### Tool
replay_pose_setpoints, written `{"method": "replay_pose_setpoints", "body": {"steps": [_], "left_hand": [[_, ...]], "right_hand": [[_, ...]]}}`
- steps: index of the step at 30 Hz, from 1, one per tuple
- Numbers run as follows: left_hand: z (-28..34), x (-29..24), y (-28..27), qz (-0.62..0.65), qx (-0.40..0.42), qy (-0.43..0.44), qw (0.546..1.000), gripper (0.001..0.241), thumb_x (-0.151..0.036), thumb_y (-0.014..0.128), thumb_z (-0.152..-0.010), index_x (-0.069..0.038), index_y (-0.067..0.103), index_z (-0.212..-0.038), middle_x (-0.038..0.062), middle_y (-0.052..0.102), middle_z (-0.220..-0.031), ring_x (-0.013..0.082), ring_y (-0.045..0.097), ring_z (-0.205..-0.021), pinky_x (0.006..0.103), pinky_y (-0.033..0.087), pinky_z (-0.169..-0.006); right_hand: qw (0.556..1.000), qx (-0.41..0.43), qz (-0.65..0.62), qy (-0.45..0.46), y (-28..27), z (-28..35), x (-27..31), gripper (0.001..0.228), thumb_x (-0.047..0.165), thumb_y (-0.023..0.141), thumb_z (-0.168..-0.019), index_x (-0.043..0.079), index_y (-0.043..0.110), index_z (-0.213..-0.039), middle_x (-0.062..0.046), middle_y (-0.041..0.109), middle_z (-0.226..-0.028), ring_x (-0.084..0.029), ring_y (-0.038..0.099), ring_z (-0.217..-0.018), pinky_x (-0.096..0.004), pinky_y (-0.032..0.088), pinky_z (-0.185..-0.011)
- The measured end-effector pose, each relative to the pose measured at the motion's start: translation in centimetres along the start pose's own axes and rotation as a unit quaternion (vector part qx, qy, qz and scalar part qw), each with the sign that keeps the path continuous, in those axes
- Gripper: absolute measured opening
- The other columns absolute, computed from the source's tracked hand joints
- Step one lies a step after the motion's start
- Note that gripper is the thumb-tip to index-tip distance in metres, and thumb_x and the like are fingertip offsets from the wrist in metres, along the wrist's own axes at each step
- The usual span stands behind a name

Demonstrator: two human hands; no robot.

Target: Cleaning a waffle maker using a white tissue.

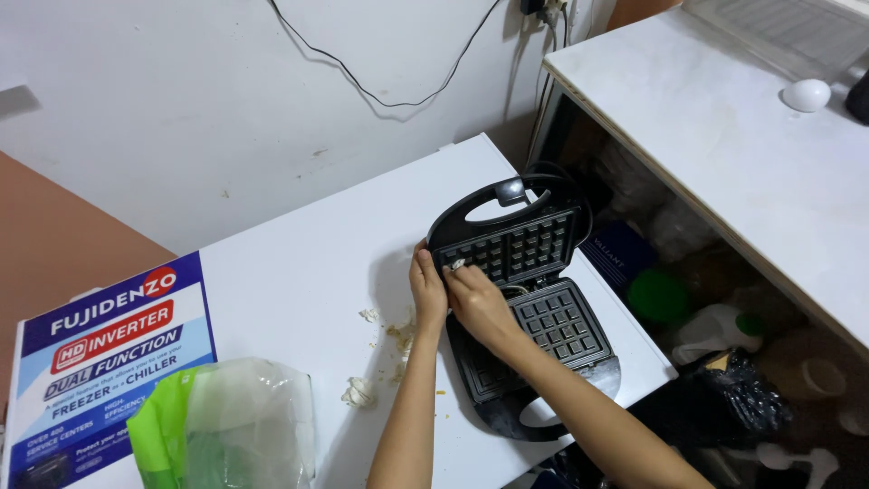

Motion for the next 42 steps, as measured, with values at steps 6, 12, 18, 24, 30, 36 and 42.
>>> {"method": "replay_pose_setpoints", "body": {"steps": [6, 12, 18, 24, 30, 36, 42], "left_hand": [[0.1, -0.3, -0.4, -0.014, -0.007, 0.024, 1.0, 0.053, -0.041, 0.036, -0.112, 0.002, 0.059, -0.134, 0.014, 0.07, -0.122, 0.0226, 0.064, -0.115, 0.0336, 0.048, -0.102], [0.5, -1.4, 0.1, 0.0, 0.0, 0.02, 1.0, 0.054, -0.042, 0.035, -0.112, 0.001, 0.061, -0.132, 0.012, 0.07, -0.12, 0.0212, 0.064, -0.114, 0.033, 0.048, -0.101], [0.3, -0.8, 0.0, -0.016, 0.003, 0.0, 1.0, 0.055, -0.044, 0.034, -0.111, 0.0, 0.059, -0.134, 0.012, 0.07, -0.121, 0.021, 0.064, -0.115, 0.0332, 0.048, -0.102], [0.2, 0.4, -0.3, 0.008, -0.009, -0.006, 1.0, 0.055, -0.043, 0.035, -0.111, 0.001, 0.057, -0.136, 0.013, 0.069, -0.123, 0.0214, 0.064, -0.116, 0.0334, 0.049, -0.101], [0.3, -0.2, 0.0, 0.006, -0.009, -0.003, 1.0, 0.054, -0.041, 0.035, -0.112, 0.002, 0.059, -0.134, 0.013, 0.07, -0.121, 0.0219, 0.065, -0.114, 0.0335, 0.049, -0.101], [0.3, 0.1, -0.1, -0.023, -0.014, 0.013, 1.0, 0.053, -0.04, 0.035, -0.112, 0.002, 0.059, -0.134, 0.013, 0.07, -0.123, 0.0221, 0.064, -0.116, 0.0335, 0.048, -0.103], [0.3, -0.5, 0.2, -0.004, -0.012, 0.013, 1.0, 0.053, -0.04, 0.036, -0.112, 0.002, 0.059, -0.134, 0.014, 0.07, -0.123, 0.0223, 0.065, -0.116, 0.0336, 0.048, -0.103]], "right_hand": [[1.0, -0.006, -0.021, 0.018, -3.0, 0.6, -0.5, 0.033, -0.005, 0.073, -0.083, -0.001, 0.068, -0.116, -0.014, 0.067, -0.099, -0.031, 0.066, -0.088, -0.04, 0.056, -0.076], [0.994, -0.039, -0.096, 0.042, -1.8, 1.8, -2.3, 0.028, -0.003, 0.077, -0.086, 0.002, 0.063, -0.11, -0.011, 0.069, -0.1, -0.026, 0.071, -0.085, -0.034, 0.059, -0.073], [0.988, 0.009, -0.069, 0.141, -0.8, -0.1, -2.7, 0.032, 0.004, 0.08, -0.084, -0.001, 0.065, -0.113, -0.015, 0.066, -0.09, -0.03, 0.066, -0.074, -0.038, 0.055, -0.065], [0.999, -0.03, -0.025, 0.026, -1.8, -0.4, -0.9, 0.033, -0.004, 0.072, -0.086, 0.0, 0.065, -0.118, -0.013, 0.065, -0.096, -0.032, 0.065, -0.087, -0.04, 0.054, -0.077], [0.997, 0.048, 0.04, -0.045, -1.4, -0.8, -0.6, 0.039, -0.003, 0.07, -0.08, -0.006, 0.065, -0.119, -0.012, 0.062, -0.093, -0.029, 0.061, -0.085, -0.039, 0.052, -0.076], [0.991, 0.048, 0.1, -0.068, -2.3, -0.5, -2.2, 0.036, -0.004, 0.07, -0.079, -0.002, 0.07, -0.115, -0.008, 0.06, -0.087, -0.025, 0.057, -0.08, -0.036, 0.051, -0.072], [0.991, -0.007, 0.134, -0.017, -4.4, -0.7, -1.5, 0.035, -0.002, 0.071, -0.075, 0.002, 0.072, -0.11, -0.011, 0.061, -0.09, -0.026, 0.059, -0.081, -0.037, 0.052, -0.071]]}}
Point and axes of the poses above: each hand's wrist, its own z-axis away from the middle knuckle, its own y-axis out of the palm, x = y × z, the point moved 7 cm from there along -z, towards the middle knuckle
